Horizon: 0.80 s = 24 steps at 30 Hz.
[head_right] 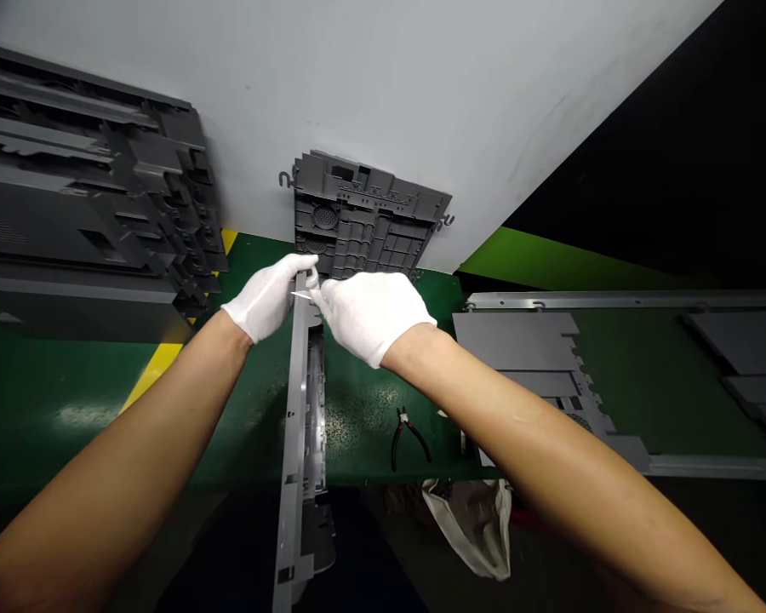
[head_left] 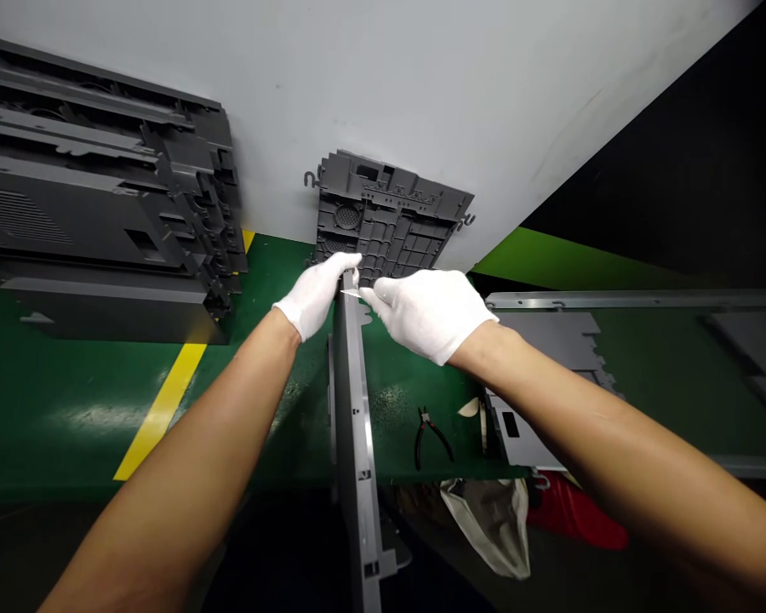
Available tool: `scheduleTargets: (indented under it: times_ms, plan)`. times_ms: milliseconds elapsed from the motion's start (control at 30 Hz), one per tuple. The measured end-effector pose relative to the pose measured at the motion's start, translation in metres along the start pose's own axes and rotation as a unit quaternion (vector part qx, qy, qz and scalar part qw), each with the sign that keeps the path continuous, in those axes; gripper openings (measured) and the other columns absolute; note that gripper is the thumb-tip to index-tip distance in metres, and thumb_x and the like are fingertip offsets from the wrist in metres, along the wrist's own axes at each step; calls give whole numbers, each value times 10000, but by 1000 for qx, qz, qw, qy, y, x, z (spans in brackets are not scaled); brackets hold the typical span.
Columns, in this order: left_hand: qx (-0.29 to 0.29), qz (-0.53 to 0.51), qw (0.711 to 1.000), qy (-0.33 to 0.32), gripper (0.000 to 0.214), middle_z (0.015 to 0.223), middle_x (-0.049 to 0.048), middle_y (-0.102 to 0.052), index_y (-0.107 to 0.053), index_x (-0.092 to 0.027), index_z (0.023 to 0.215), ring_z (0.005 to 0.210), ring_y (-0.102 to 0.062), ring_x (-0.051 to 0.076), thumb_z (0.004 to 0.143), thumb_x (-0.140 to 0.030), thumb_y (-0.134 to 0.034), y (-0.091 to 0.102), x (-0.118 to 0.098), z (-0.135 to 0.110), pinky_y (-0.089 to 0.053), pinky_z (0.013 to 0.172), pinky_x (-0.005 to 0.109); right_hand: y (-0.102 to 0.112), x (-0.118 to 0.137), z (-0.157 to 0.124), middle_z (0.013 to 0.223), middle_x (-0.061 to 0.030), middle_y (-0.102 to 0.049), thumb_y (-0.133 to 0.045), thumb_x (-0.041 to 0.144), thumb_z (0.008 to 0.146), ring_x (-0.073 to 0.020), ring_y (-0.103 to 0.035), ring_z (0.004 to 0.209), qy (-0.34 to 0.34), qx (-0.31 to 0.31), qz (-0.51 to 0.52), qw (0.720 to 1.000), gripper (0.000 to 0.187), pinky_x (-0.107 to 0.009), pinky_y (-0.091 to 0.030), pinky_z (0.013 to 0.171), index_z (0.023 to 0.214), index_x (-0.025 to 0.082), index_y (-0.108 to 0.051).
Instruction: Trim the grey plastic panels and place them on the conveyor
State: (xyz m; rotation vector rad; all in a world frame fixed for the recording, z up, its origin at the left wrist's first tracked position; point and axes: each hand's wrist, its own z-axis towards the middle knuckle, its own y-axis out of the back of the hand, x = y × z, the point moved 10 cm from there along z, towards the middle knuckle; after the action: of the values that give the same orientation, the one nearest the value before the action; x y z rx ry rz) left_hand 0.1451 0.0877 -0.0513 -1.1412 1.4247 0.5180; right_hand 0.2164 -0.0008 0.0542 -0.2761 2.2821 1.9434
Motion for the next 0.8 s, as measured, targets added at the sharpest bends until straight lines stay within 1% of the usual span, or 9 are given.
scheduleTargets:
  times_ms: [100, 200, 467, 667, 800]
  plan:
    - [3, 6, 1000, 1, 349, 719, 22, -594, -575, -205, 643, 650, -545, 149, 814, -489, -686, -3, 1, 2, -471, 646, 282, -2, -3, -1, 866, -144, -750, -178, 576, 1074, -276, -716, 870, -3, 5, -2, 1000, 669, -343, -450, 770, 1066, 169, -709]
    - [2, 7, 1000, -6, 350, 711, 27, -606, -570, -214, 657, 645, -552, 164, 800, -510, -693, -3, 4, 5, -479, 646, 299, -5, -4, -3, 869, -144, -750, -165, 574, 1075, -279, -713, 878, -2, 9, -4, 1000, 678, -343, -448, 764, 1080, 169, -708]
    - [2, -12, 1000, -6, 327, 691, 17, -600, -564, -220, 687, 617, -525, 162, 786, -497, -706, -5, 8, 9, -456, 634, 317, -9, -5, -6, 866, -142, -744, -146, 587, 1071, -281, -708, 881, 4, 11, -5, 1000, 698, -342, -438, 754, 1087, 171, -706]
    - [13, -38, 999, 10, 329, 672, 5, -560, -538, -218, 676, 581, -483, 144, 801, -467, -713, -8, 10, 9, -444, 599, 316, -9, -5, -9, 859, -133, -741, -146, 571, 1076, -276, -705, 865, 10, 1, -13, 1000, 683, -341, -429, 740, 1064, 176, -704]
    - [20, -41, 999, 21, 338, 672, 6, -527, -527, -211, 673, 589, -479, 140, 820, -457, -705, -10, 11, 8, -434, 582, 303, -9, -6, -8, 792, -117, -722, -184, 567, 1076, -265, -691, 803, 18, -14, 0, 1000, 653, -329, -408, 704, 1001, 173, -699]
